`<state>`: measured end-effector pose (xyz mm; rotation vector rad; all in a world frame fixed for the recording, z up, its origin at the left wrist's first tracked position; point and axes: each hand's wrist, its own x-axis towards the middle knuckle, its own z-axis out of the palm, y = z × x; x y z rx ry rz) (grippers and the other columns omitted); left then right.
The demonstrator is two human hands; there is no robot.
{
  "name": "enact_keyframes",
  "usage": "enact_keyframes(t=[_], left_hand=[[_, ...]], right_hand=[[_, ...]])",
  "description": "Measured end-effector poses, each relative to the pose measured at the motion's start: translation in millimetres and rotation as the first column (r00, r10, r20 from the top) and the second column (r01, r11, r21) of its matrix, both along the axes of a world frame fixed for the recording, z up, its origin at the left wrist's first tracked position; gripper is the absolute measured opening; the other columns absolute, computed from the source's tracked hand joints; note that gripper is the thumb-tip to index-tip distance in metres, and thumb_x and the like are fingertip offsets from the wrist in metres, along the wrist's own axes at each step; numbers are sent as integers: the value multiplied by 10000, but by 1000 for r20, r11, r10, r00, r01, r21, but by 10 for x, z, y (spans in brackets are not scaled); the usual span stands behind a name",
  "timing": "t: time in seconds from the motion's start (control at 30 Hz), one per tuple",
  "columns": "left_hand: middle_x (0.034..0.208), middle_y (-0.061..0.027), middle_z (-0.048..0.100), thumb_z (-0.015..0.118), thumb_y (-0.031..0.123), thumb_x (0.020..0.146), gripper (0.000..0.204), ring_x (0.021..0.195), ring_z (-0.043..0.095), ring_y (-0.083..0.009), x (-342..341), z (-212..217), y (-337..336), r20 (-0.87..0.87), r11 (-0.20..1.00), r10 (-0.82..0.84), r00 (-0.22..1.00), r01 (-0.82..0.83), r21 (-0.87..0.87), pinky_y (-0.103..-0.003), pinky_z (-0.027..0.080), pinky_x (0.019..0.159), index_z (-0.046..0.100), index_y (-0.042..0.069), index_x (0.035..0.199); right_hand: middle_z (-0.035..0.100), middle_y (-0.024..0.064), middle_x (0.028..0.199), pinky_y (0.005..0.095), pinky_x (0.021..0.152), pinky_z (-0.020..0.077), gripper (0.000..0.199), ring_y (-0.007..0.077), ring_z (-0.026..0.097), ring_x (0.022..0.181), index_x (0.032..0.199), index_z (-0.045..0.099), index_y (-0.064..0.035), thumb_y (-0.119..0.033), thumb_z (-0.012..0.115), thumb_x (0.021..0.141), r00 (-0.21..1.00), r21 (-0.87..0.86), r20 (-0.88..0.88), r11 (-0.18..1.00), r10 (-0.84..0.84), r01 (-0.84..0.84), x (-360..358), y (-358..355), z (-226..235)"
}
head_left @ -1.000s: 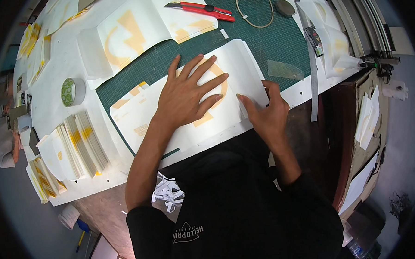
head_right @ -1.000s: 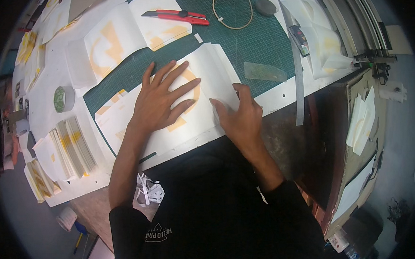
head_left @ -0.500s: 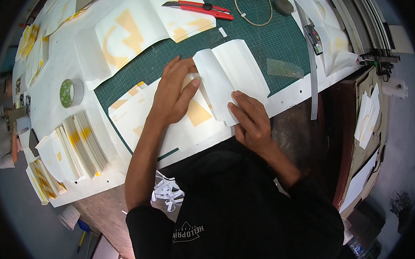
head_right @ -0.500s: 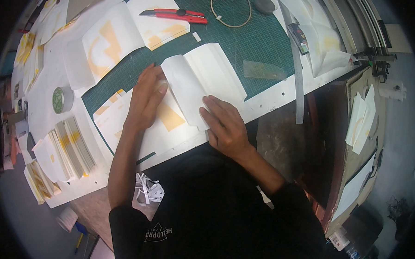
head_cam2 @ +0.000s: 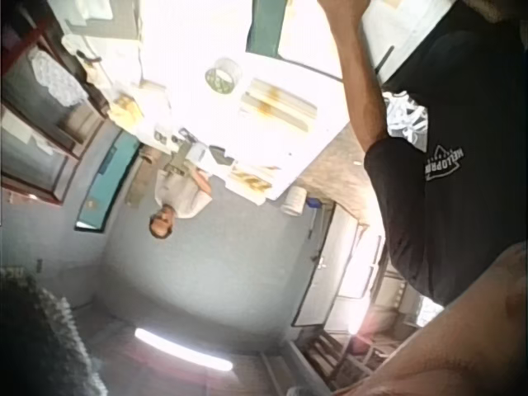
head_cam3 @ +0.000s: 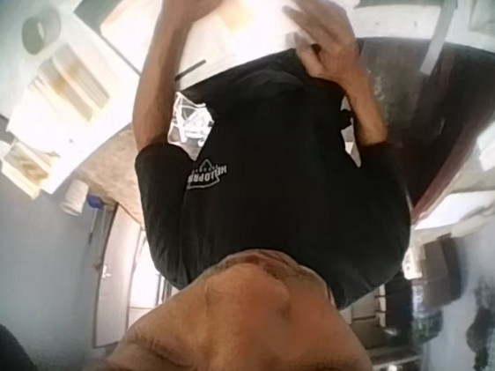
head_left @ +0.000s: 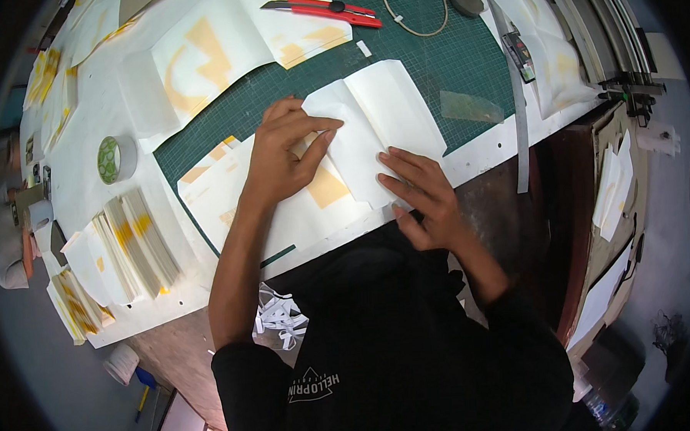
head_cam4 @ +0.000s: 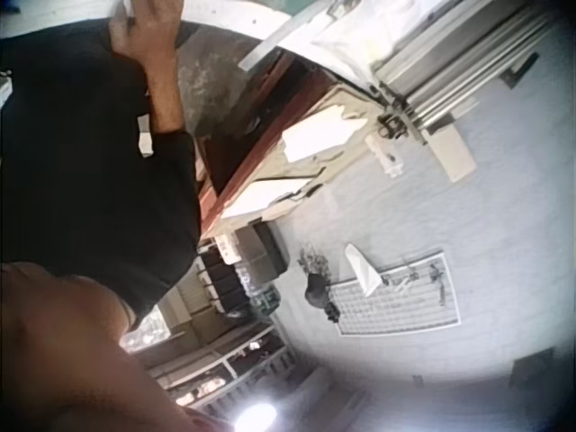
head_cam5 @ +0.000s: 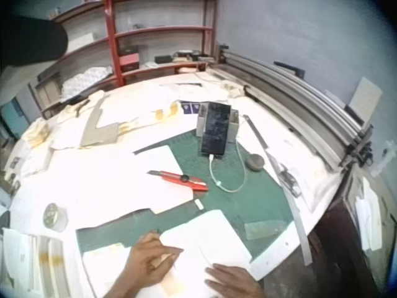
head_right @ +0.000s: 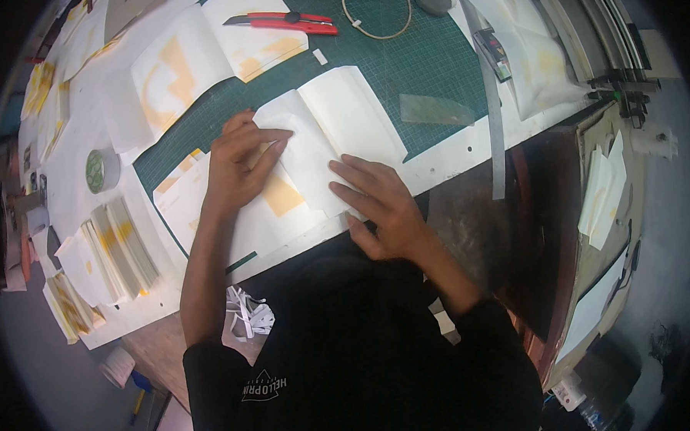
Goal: The person assembles a book by hand, placing a printed sheet into a folded cover and smoothing the pages. They repeatedly open and close the book to check the alignment and fit of the inserted sheet. The person handles multiple book units on a workbench, stacking completed items to the side.
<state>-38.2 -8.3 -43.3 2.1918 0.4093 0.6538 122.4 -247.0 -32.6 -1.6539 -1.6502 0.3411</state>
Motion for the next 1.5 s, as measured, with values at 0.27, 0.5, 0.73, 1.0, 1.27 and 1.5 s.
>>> enact_keyframes(t=[0.27,0.5,0.73,1.0,1.27,1.5], left_hand=[[575,-31,511,814,8,835,244,701,499,-190,-12,-20,26,-17,998,-2,1000,1,-60,-480,432,1146,867,124,1043],[563,10,513,755,-21,820,272,618,459,-124,-29,-43,42,-26,995,-2,1000,-1,-101,-507,378,1187,872,106,1030],[563,-3,557,728,-23,806,291,628,494,-113,-27,-55,48,-39,995,-3,999,-1,-96,-522,341,1223,869,91,1035],[545,1,449,761,-25,787,300,645,450,-150,-24,-40,27,-42,998,12,999,-15,-62,-492,417,1165,878,118,1023],[541,1,447,775,-15,789,289,696,484,-166,-42,-48,43,-34,998,1,999,-3,-64,-499,419,1164,878,121,1022],[535,3,450,785,-4,802,274,718,504,-166,-26,-23,23,-37,998,8,999,-10,-56,-494,422,1159,880,131,1021]], right_hand=[[709,122,1398,417,1001,569,270,314,649,1240,1076,848,-76,9,854,819,970,-107,-210,983,125,-149,459,253,100],[704,97,1344,412,1011,550,266,294,638,1210,1056,841,-77,-114,902,800,956,-165,-207,956,206,-241,614,374,28],[683,92,1372,407,1028,544,329,285,629,1218,1111,836,-93,-122,916,793,953,-200,-187,940,239,-275,641,387,52],[675,92,1387,410,1039,540,343,284,629,1207,1126,834,-95,-126,918,795,953,-227,-180,932,245,-282,660,388,54],[667,95,1398,413,1039,541,355,288,626,1211,1136,828,-92,-120,914,792,947,-231,-187,926,260,-300,682,394,78],[665,101,1405,412,1036,548,354,285,624,1219,1138,830,-89,-125,914,796,949,-246,-182,923,256,-296,682,391,94]])
